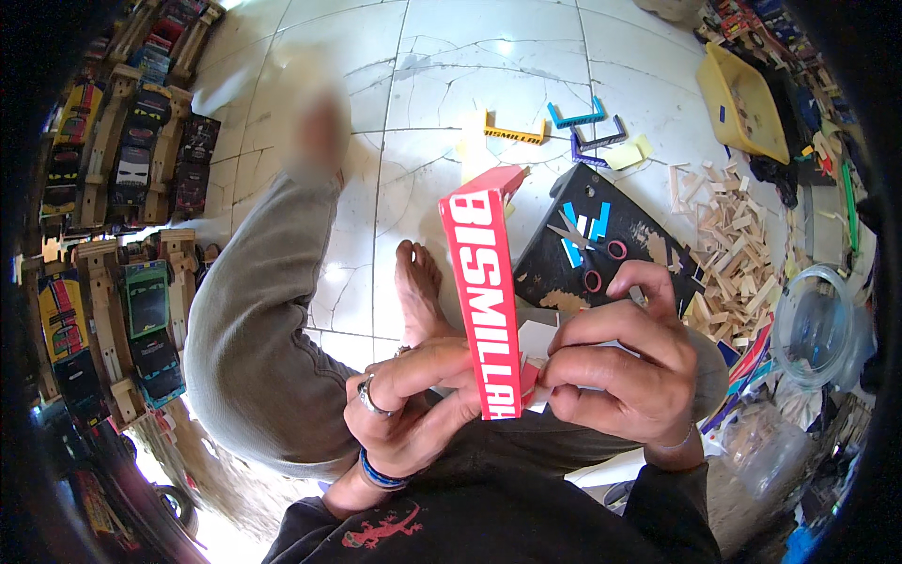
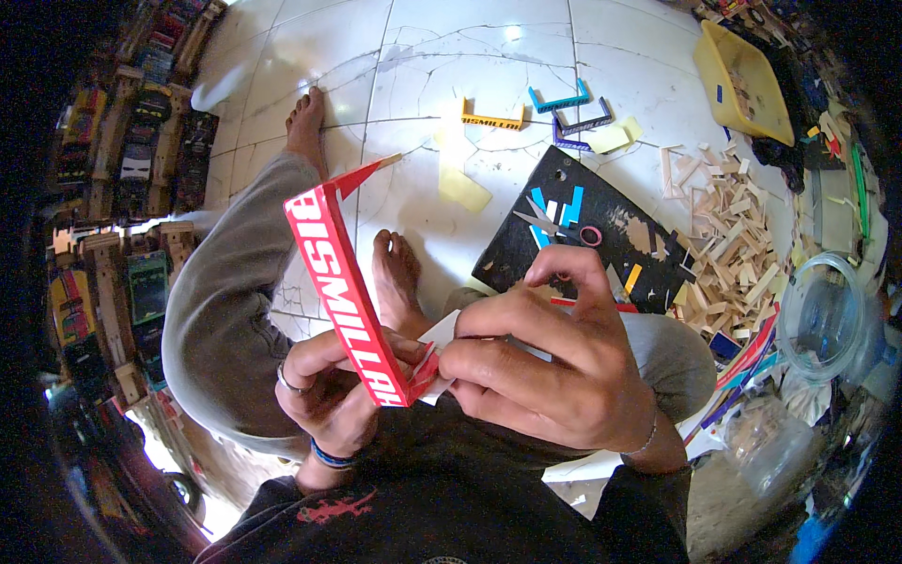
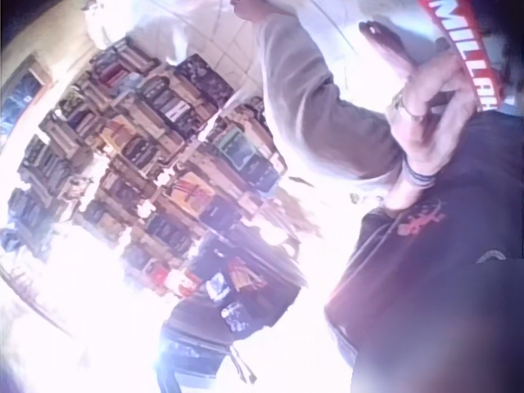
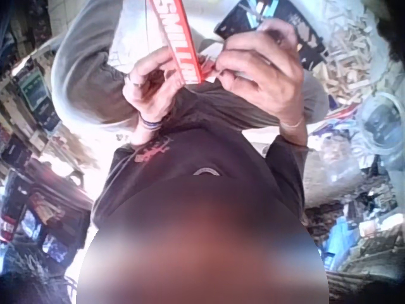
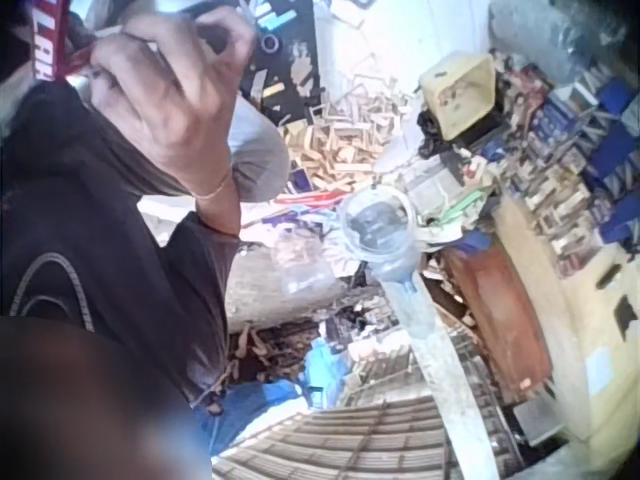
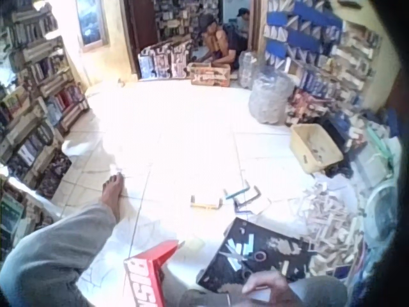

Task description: The person sits on the floor and uses scissors to cut a red cardboard piece into a specific shape. They repeatedly trim the edges and corners, folding the piece to align cuts, and discard small offcuts onto the floor.

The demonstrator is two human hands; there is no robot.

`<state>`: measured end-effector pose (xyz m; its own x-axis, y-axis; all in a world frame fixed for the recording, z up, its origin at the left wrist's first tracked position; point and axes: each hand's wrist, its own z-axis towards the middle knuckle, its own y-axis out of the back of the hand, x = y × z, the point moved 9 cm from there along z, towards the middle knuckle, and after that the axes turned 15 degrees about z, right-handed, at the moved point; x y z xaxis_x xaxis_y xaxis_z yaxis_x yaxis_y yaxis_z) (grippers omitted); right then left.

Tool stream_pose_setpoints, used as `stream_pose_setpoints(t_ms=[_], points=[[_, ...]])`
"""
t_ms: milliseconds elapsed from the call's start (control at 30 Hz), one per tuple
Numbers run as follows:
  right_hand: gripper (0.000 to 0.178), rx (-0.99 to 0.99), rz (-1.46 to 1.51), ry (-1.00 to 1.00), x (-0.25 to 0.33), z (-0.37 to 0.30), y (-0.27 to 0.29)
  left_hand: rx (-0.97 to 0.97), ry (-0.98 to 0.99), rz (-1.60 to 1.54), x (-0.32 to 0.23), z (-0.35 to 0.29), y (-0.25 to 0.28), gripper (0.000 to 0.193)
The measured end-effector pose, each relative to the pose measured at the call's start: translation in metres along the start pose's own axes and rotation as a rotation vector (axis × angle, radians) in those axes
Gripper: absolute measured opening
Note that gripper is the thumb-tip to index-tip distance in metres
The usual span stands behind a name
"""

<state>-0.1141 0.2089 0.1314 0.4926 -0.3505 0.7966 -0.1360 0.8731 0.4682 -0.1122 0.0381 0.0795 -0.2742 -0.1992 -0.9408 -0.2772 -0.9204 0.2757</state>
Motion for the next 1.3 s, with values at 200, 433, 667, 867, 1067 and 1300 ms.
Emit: stream_pose_setpoints(t_ms=[200,433,667,867,1067,1300], points=[[0.025,0.087,0.06,-0.075,-0.003,0.002,0.001,0.011,0.126,-0.046,0.003,0.003,-0.002,0.037],[0.026,0.191,0.104,-0.092,-0.005,-0.001,-0.003,0.124,0.034,-0.034,-0.009,0.011,-0.007,0.037],[0.021,0.346,0.461,-0.149,-0.018,-0.005,-0.014,0.179,0.11,-0.169,-0.007,0.01,-0.013,0.033],[0.017,0.394,0.671,-0.145,-0.021,-0.008,-0.025,0.143,0.109,-0.174,-0.007,0.004,-0.01,0.03],[0.017,0.387,0.933,-0.161,-0.03,-0.012,-0.038,0.072,-0.08,-0.081,-0.008,0.001,-0.009,0.037],[0.025,0.224,0.998,-0.18,-0.045,-0.014,-0.042,0.072,-0.038,-0.027,0.005,-0.016,-0.007,0.043]])
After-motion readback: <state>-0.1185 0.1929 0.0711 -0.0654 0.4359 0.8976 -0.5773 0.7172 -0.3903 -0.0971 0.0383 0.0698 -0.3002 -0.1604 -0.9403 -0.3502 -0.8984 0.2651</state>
